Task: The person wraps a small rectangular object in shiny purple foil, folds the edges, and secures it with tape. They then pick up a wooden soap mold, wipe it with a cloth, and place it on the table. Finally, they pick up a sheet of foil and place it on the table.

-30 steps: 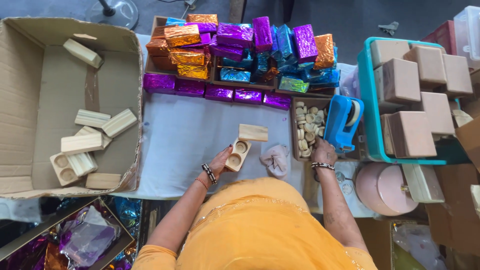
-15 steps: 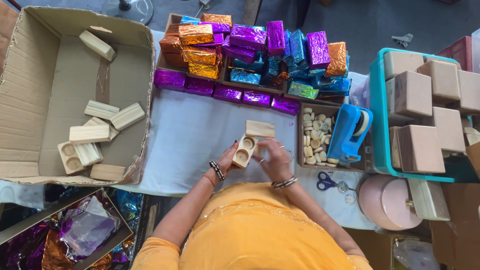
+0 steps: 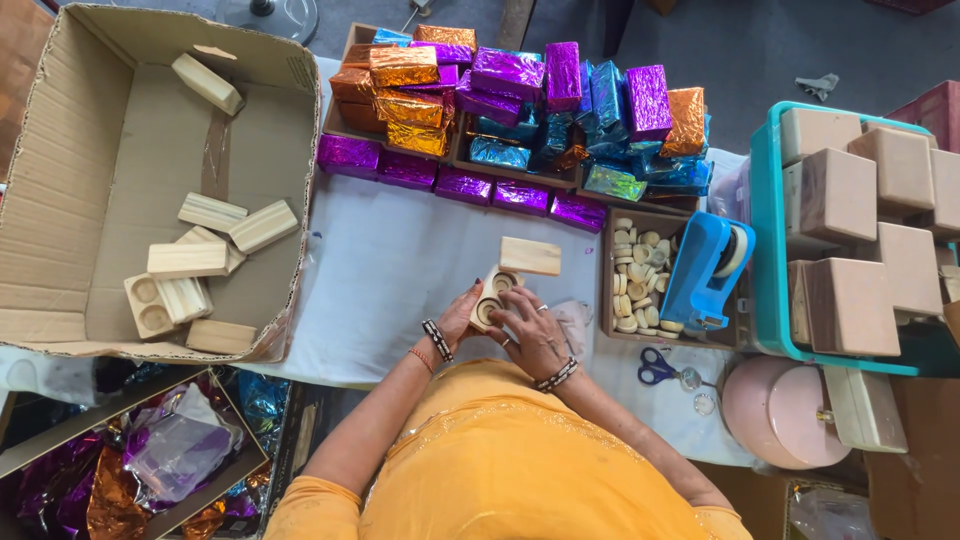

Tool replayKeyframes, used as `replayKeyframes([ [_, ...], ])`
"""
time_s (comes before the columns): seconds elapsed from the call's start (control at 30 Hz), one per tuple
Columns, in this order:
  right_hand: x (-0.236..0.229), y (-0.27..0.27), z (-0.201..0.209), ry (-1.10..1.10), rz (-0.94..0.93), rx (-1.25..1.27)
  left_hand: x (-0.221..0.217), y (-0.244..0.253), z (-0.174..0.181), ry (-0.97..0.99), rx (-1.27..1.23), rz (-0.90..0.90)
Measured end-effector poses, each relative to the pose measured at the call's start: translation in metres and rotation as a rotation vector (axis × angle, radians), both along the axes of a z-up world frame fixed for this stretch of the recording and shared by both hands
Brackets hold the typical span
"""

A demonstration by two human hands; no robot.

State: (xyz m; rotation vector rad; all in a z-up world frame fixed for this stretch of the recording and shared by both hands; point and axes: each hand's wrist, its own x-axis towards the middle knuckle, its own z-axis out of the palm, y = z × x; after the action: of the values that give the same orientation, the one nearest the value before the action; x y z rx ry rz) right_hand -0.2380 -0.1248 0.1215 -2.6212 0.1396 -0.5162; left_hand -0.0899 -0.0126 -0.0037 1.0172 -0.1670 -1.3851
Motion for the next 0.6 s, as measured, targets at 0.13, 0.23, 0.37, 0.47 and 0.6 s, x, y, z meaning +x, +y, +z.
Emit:
replayKeyframes([
  [0.13,0.005,-0.034,-0.019,-0.083,-0.119,-0.017,-0.002,-0.004,0.006,-0.068,0.059,-0.056],
  [0.23,0.008,-0.066,-0.019,-0.116,-0.251,-0.060,-0.005,-0.003,0.006,-0.111,0.068,-0.108],
  [0.37,0.004,-0.079,-0.023,0.105,-0.381,0.037,-0.008,-0.002,0.000,-0.174,0.071,-0.088],
  [0.47,0.001,-0.063,-0.039,0.350,-0.460,0.286,-0.004,-0.003,-0.002,-0.244,0.066,0.001],
  [0.6,0.007,-0.034,-0.039,0.454,-0.487,0.467,-0.002,-0.009,-0.006,-0.305,0.061,0.080],
])
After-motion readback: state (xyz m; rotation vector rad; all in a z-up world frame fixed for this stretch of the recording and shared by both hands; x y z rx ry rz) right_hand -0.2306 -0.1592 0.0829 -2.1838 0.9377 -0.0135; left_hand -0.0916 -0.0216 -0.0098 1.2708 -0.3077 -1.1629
